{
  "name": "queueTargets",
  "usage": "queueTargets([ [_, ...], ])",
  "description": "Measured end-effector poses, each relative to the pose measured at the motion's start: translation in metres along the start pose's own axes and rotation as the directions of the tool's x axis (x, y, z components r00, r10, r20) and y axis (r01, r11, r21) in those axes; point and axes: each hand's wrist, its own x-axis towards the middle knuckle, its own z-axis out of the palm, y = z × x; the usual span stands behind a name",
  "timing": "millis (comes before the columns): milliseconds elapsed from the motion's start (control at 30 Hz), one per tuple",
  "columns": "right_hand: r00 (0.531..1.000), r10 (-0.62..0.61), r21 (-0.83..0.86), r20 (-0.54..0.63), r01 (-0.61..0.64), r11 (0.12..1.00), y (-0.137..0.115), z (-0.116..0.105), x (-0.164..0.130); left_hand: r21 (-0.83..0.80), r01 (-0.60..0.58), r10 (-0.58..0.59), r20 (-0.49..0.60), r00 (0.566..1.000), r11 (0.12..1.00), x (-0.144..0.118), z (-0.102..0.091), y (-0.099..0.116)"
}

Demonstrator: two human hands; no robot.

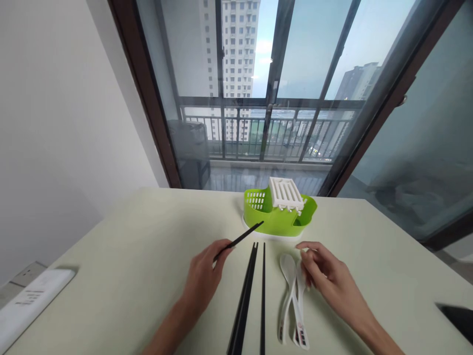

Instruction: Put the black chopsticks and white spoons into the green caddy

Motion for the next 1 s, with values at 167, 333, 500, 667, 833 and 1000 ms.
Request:
queueTargets([
  [167,0.954,-0.171,-0.052,0.248,0.189,0.981,-0.06,0.013,0.012,-0.566,0.142,-0.122,0.073,0.99,0.812,-0.005,0.004,0.016],
  [333,0.886,-0.332,-0.068,0.325,0.372,0.926,-0.103,0.027,0.031,-0.646,0.155,-0.162,0.05,0.986,0.747,-0.004,0.005,0.011],
  [500,0.852,-0.391,-0.062,0.349,0.437,0.897,-0.117,0.037,0.047,-0.702,0.16,-0.172,0.055,0.984,0.694,-0.002,0.013,0.002],
  [667,0.837,-0.4,-0.1,0.374,0.465,0.88,-0.121,0.042,0.054,-0.706,0.163,-0.181,0.051,0.982,0.689,-0.002,0.017,0.0],
  [833,0.834,-0.412,-0.187,0.366,0.5,0.845,-0.124,0.041,0.056,-0.634,0.228,-0.206,0.11,0.972,0.739,-0.008,0.026,0.007],
  [1000,0.832,-0.435,-0.225,0.345,0.524,0.822,-0.129,0.037,0.054,-0.618,0.245,-0.22,0.117,0.968,0.747,-0.01,0.03,0.013],
])
